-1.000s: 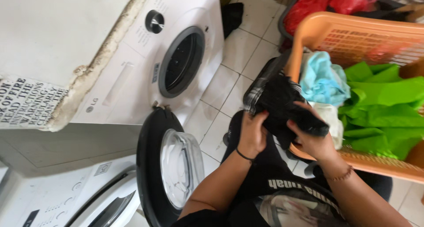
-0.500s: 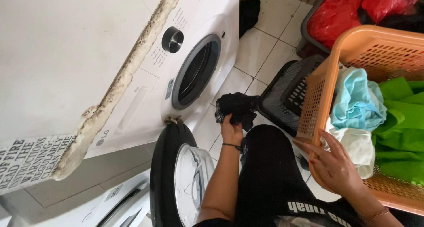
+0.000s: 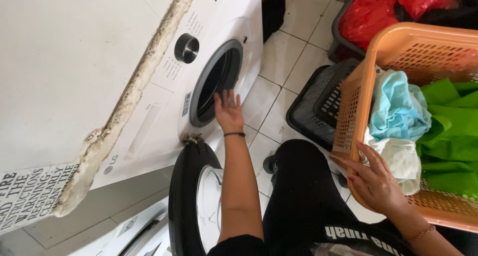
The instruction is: The person takes various items of clothing from a laundry basket by hand, including a pair of dark pants and a light-colored shirt, and places them one by one into the drum of a front-loading washing machine.
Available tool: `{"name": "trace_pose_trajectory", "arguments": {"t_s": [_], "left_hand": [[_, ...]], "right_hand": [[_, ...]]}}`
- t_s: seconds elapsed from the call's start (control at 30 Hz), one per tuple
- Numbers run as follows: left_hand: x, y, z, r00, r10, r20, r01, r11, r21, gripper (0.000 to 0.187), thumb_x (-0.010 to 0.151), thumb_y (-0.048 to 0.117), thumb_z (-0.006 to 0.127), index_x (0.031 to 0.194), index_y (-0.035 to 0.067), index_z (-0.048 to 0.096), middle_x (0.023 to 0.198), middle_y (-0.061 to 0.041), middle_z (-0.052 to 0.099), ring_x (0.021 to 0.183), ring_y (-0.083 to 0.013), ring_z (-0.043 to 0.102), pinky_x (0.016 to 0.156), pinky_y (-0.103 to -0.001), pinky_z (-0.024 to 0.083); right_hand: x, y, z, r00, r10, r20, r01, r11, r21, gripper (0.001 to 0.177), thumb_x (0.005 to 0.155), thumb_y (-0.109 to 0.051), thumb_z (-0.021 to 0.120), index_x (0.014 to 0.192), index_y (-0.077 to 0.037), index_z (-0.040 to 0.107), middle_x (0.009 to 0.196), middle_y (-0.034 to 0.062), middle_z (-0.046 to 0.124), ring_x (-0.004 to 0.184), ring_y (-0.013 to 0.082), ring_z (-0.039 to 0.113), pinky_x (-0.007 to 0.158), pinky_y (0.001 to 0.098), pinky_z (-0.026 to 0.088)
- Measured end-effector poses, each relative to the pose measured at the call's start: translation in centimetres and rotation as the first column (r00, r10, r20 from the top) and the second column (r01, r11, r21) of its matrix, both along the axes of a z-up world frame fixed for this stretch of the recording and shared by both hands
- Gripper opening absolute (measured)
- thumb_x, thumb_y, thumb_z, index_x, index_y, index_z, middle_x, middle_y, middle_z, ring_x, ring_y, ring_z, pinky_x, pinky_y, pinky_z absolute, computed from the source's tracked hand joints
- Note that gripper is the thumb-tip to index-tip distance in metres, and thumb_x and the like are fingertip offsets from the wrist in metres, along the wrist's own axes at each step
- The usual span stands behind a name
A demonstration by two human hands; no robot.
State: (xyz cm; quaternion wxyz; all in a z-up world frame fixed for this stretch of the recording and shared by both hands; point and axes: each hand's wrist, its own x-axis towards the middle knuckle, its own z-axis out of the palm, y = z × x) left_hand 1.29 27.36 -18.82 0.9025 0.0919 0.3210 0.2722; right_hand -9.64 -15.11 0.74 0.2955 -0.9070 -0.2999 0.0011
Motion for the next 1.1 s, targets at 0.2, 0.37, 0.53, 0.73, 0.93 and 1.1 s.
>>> {"name": "trace_pose_trajectory", "arguments": {"t_s": [0.2, 0.37, 0.53, 0.73, 0.93, 1.1], "left_hand": [[-5.5, -9.9, -0.9, 0.899, -0.435, -0.048, 0.437, 0.899, 0.038, 0.052, 0.102, 0.035, 0.050, 0.152, 0.022, 0.046, 0.156, -0.009, 0.047, 0.137, -0.0298, 0.051, 0.110, -0.045, 0.044], [-10.4, -15.2, 3.9, 0.769, -0.636, -0.062, 0.634, 0.747, 0.200, 0.056, 0.102, 0.036, 0.050, 0.154, 0.015, 0.044, 0.150, -0.014, 0.054, 0.130, -0.0323, 0.058, 0.106, -0.048, 0.048], [-12.1, -19.1, 12.9, 0.676, -0.689, -0.262, 0.682, 0.451, 0.576, 0.054, 0.103, 0.027, 0.054, 0.152, 0.005, 0.045, 0.147, -0.018, 0.058, 0.128, -0.0322, 0.061, 0.106, -0.045, 0.051], [-13.6, -25.6, 18.8, 0.671, -0.682, -0.291, 0.360, -0.044, 0.932, 0.041, 0.104, 0.016, 0.066, 0.141, 0.000, 0.060, 0.143, -0.017, 0.065, 0.131, -0.0295, 0.065, 0.113, -0.038, 0.049], [-13.8, -29.8, 21.0, 0.623, -0.642, -0.446, 0.169, -0.447, 0.879, 0.042, 0.099, 0.017, 0.069, 0.137, 0.001, 0.062, 0.146, -0.019, 0.061, 0.135, -0.0340, 0.059, 0.112, -0.039, 0.047], [-14.4, -30.8, 20.7, 0.580, -0.635, -0.510, 0.181, -0.510, 0.841, 0.047, 0.097, 0.019, 0.070, 0.140, 0.004, 0.059, 0.150, -0.020, 0.056, 0.137, -0.0350, 0.056, 0.108, -0.041, 0.048]], "right_hand": [[-0.5, -0.4, 0.4, 1.000, 0.006, -0.006, -0.006, 1.000, -0.001, 0.051, 0.086, -0.018, 0.066, 0.135, -0.009, 0.057, 0.155, 0.0258, 0.040, 0.141, 0.0465, 0.043, 0.110, 0.0552, 0.043], [-1.0, -4.1, 0.5, 0.968, -0.088, -0.235, 0.110, 0.991, 0.078, 0.054, 0.088, -0.023, 0.064, 0.141, -0.010, 0.057, 0.149, 0.0223, 0.051, 0.127, 0.0422, 0.057, 0.102, 0.0483, 0.049], [-2.0, -8.1, -0.7, 0.934, -0.118, -0.339, 0.099, 0.992, -0.073, 0.033, 0.095, -0.034, 0.064, 0.121, -0.016, 0.073, 0.129, 0.0067, 0.072, 0.112, 0.0294, 0.069, 0.093, 0.0428, 0.054], [-0.6, -10.4, -0.2, 0.907, -0.398, -0.136, 0.384, 0.916, -0.118, 0.038, 0.091, -0.040, 0.068, 0.122, -0.019, 0.069, 0.116, 0.0055, 0.073, 0.101, 0.0282, 0.071, 0.084, 0.0413, 0.058], [1.5, -10.7, -1.3, 0.859, -0.440, -0.260, 0.370, 0.887, -0.277, 0.090, 0.077, -0.037, 0.077, 0.156, -0.014, 0.041, 0.124, 0.0180, 0.064, 0.098, 0.0395, 0.069, 0.072, 0.0479, 0.056], [1.1, -11.1, -2.5, 0.821, -0.446, -0.356, 0.317, 0.876, -0.365, 0.050, 0.089, -0.035, 0.070, 0.136, -0.023, 0.059, 0.105, 0.0141, 0.074, 0.096, 0.0352, 0.071, 0.084, 0.0471, 0.056]]}}
